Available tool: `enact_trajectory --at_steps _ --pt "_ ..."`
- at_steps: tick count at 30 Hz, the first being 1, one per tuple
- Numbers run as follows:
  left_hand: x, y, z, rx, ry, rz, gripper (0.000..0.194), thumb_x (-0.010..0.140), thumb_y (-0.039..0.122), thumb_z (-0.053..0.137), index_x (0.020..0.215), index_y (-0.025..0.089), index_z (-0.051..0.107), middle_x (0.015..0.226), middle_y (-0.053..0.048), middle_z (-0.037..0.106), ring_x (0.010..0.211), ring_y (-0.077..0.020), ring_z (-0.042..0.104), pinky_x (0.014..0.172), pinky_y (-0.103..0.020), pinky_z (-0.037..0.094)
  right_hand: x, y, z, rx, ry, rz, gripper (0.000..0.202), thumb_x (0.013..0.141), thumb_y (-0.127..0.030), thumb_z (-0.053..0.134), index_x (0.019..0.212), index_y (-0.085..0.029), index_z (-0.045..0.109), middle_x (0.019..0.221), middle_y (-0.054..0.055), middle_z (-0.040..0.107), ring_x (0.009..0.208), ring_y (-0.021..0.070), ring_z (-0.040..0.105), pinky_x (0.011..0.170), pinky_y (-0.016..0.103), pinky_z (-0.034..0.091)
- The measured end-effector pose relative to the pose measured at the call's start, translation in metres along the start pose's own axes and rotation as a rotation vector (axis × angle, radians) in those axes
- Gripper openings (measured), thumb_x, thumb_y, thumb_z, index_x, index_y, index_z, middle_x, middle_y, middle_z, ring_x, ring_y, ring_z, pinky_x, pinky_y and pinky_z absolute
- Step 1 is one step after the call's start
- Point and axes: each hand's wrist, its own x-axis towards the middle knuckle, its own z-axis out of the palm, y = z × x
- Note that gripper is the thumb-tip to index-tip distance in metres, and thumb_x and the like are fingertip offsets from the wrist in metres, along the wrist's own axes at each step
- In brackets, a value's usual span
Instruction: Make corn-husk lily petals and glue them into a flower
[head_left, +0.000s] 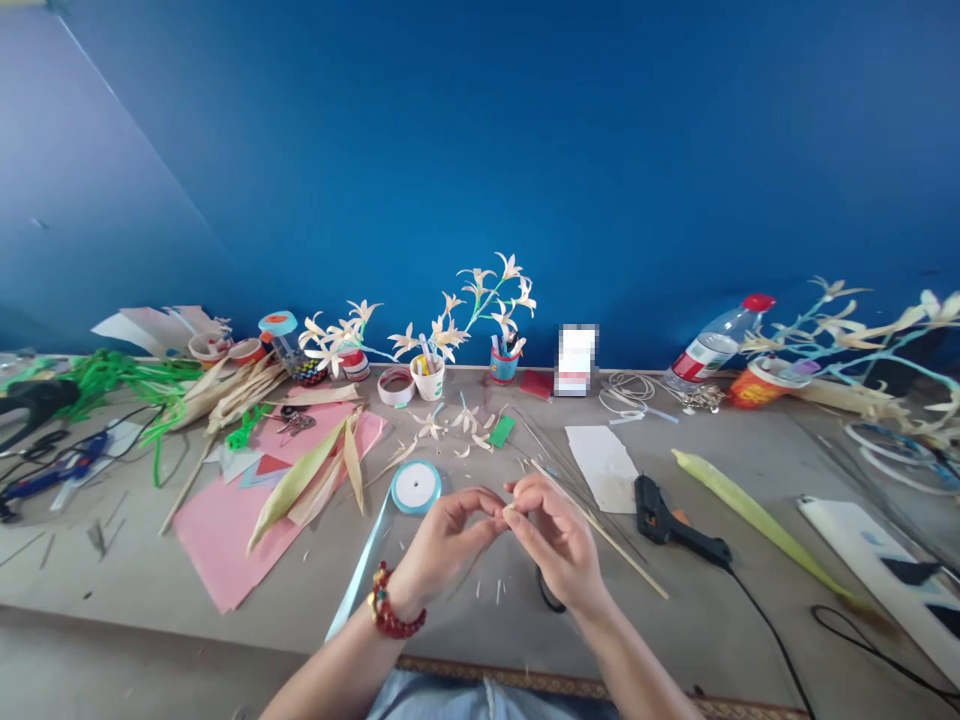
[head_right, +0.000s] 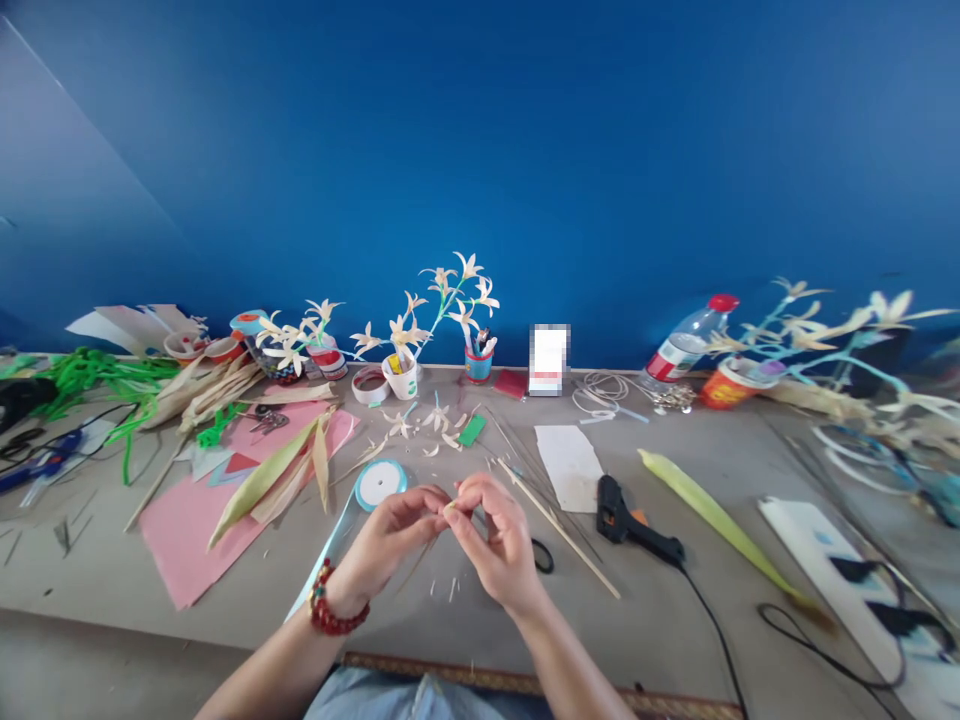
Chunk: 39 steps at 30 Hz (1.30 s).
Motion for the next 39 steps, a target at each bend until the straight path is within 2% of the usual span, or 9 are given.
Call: enact_trajectory --at_steps 3,7,11,15,18,22,30,34,39 --pt "-0.001 -0.007 0.003 0.230 0.066 0.138 0.022 0.091 0.036 0.064 0.083 0.017 0.069 0.086 -0.007 0.068 0.085 -0.0201 0.061 0.082 -0.031 0.046 0.002 0.004 0.002 -0.014 0.021 -0.024 0.014 0.090 -0.022 0.064 0.076 -0.023 0.064 0.074 0.001 0.059 0.077 0.0196 0.059 0.094 0.043 0.049" --pt "-0.002 -0.020 0.010 0.247 0.184 0.282 0.023 0.096 0.034 0.056 0.082 0.018 0.064 0.083 -0.004 0.064 0.085 -0.0196 0.059 0.087 -0.033 0.045 0.004 0.006 0.007 -0.024 0.079 -0.037 0.016 0.091 -0.025 0.064 0.075 -0.022 0.066 0.077 0.003 0.061 0.083 0.0215 0.061 0.085 0.038 0.051" --pt "0.001 -0.029 0.013 -0.027 0.194 0.145 0.024 0.093 0.038 0.061 0.081 0.018 0.063 0.076 -0.002 0.060 0.074 -0.0155 0.054 0.072 -0.027 0.045 0.006 0.006 0.012 0.046 0.100 0.043 0.019 0.091 -0.030 0.064 0.075 -0.021 0.066 0.081 0.003 0.060 0.082 0.0211 0.063 0.076 0.033 0.053" --pt "0.005 -0.034 0.009 -0.279 0.185 0.064 0.025 0.085 0.039 0.072 0.078 0.017 0.063 0.072 0.000 0.058 0.068 -0.0127 0.050 0.068 -0.024 0.043 0.009 0.010 0.010 0.117 0.006 0.138 0.014 0.088 -0.033 0.069 0.082 -0.021 0.069 0.085 0.004 0.061 0.078 0.0190 0.061 0.066 0.028 0.053" --pt "0.005 -0.037 0.004 -0.286 0.162 0.050 0.024 0.085 0.037 0.073 0.078 0.016 0.065 0.072 0.000 0.058 0.069 -0.0121 0.050 0.069 -0.024 0.042 0.013 0.011 0.006 0.165 -0.056 0.174 0.012 0.087 -0.033 0.070 0.090 -0.021 0.071 0.089 0.004 0.061 0.075 0.0178 0.061 0.063 0.028 0.053" --pt "0.005 -0.041 0.000 -0.250 0.166 0.026 0.025 0.086 0.038 0.071 0.077 0.016 0.063 0.072 0.000 0.058 0.070 -0.0127 0.050 0.070 -0.024 0.042 0.019 0.009 0.003 0.171 -0.131 0.187 0.016 0.089 -0.035 0.068 0.083 -0.021 0.072 0.085 0.003 0.062 0.072 0.0176 0.062 0.063 0.029 0.054" --pt "0.006 -0.045 -0.001 -0.194 0.246 0.073 0.024 0.085 0.038 0.072 0.077 0.017 0.063 0.071 0.001 0.061 0.070 -0.0133 0.054 0.071 -0.026 0.043 0.018 0.015 0.013 0.046 0.006 0.151 0.020 0.087 -0.031 0.069 0.070 -0.020 0.068 0.075 0.002 0.062 0.069 0.0176 0.060 0.064 0.029 0.051" --pt "0.007 -0.040 0.002 -0.293 0.262 0.051 0.025 0.081 0.037 0.077 0.074 0.016 0.064 0.071 0.000 0.063 0.071 -0.0131 0.055 0.073 -0.025 0.044 0.016 0.016 0.015 0.028 0.036 0.147 0.018 0.088 -0.031 0.068 0.073 -0.021 0.069 0.076 0.002 0.062 0.071 0.0175 0.059 0.064 0.028 0.048" --pt "0.009 -0.034 0.002 -0.564 0.122 -0.108 0.023 0.079 0.031 0.080 0.072 0.015 0.066 0.069 -0.001 0.065 0.070 -0.0121 0.057 0.073 -0.024 0.043 0.010 0.018 0.015 0.303 0.006 0.291 0.016 0.087 -0.033 0.070 0.076 -0.022 0.071 0.082 0.001 0.056 0.065 0.0144 0.057 0.058 0.027 0.048"
